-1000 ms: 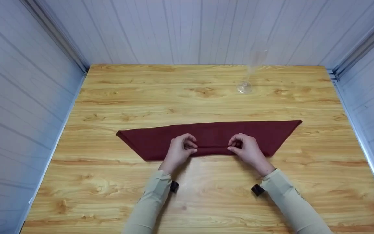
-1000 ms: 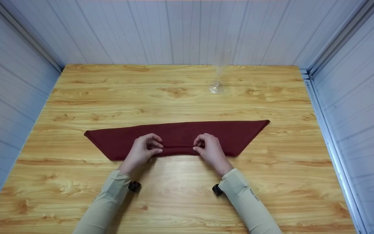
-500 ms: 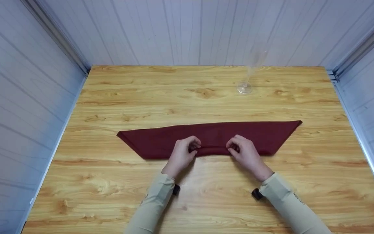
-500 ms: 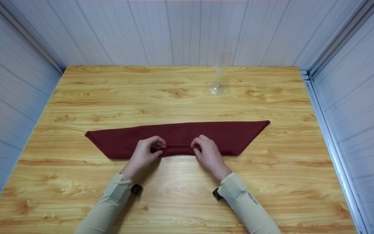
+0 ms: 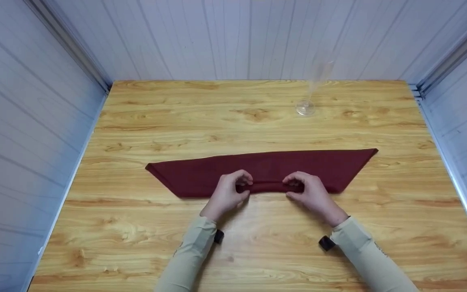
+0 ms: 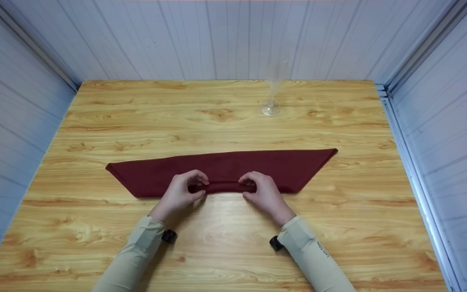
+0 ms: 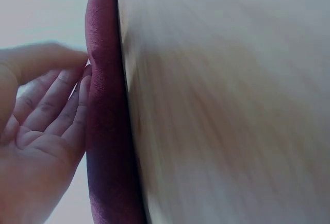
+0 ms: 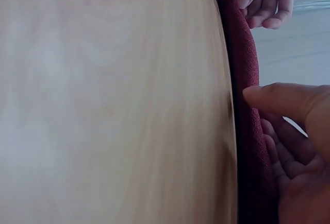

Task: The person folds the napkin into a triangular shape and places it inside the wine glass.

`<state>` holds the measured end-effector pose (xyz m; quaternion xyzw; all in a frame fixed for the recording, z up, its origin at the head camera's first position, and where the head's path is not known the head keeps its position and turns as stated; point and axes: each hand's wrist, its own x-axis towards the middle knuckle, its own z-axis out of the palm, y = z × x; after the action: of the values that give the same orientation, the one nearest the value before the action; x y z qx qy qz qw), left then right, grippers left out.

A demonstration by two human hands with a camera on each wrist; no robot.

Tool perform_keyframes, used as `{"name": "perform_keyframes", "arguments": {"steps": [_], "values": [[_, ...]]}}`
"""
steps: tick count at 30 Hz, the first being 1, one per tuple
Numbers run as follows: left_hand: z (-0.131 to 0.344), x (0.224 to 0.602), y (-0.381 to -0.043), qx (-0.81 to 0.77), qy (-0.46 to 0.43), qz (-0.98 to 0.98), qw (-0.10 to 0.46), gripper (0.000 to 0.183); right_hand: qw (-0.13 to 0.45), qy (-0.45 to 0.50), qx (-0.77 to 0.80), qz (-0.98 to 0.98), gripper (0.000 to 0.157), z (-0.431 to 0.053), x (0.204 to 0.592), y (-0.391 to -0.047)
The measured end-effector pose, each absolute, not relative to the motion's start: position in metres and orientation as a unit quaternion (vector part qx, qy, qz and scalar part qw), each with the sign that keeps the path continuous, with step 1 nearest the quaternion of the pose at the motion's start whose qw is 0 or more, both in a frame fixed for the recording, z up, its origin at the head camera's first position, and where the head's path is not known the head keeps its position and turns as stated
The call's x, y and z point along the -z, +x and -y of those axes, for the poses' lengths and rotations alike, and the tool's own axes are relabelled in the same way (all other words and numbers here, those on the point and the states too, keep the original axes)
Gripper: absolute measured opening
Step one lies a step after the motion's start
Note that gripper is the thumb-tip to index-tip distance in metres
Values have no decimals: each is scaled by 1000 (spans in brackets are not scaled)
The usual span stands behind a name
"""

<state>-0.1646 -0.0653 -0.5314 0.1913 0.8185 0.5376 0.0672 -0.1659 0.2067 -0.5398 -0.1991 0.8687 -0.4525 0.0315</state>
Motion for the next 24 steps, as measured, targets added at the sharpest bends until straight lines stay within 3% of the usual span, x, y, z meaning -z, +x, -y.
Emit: {"name": "perform_keyframes", "arguments": {"steps": [7,15,24], "values": [[63,530,-164,-495,194,-844,70,35,22,-204,419,-885,31,-201,538,-167],[63,533,-160,-454,213,-864,56,28,26,-209,397,-893,25,-201,536,-166],[72,530,-155,-538,182,-813,130,25,91,-226,444,-862,19,-209,532,-167]]}}
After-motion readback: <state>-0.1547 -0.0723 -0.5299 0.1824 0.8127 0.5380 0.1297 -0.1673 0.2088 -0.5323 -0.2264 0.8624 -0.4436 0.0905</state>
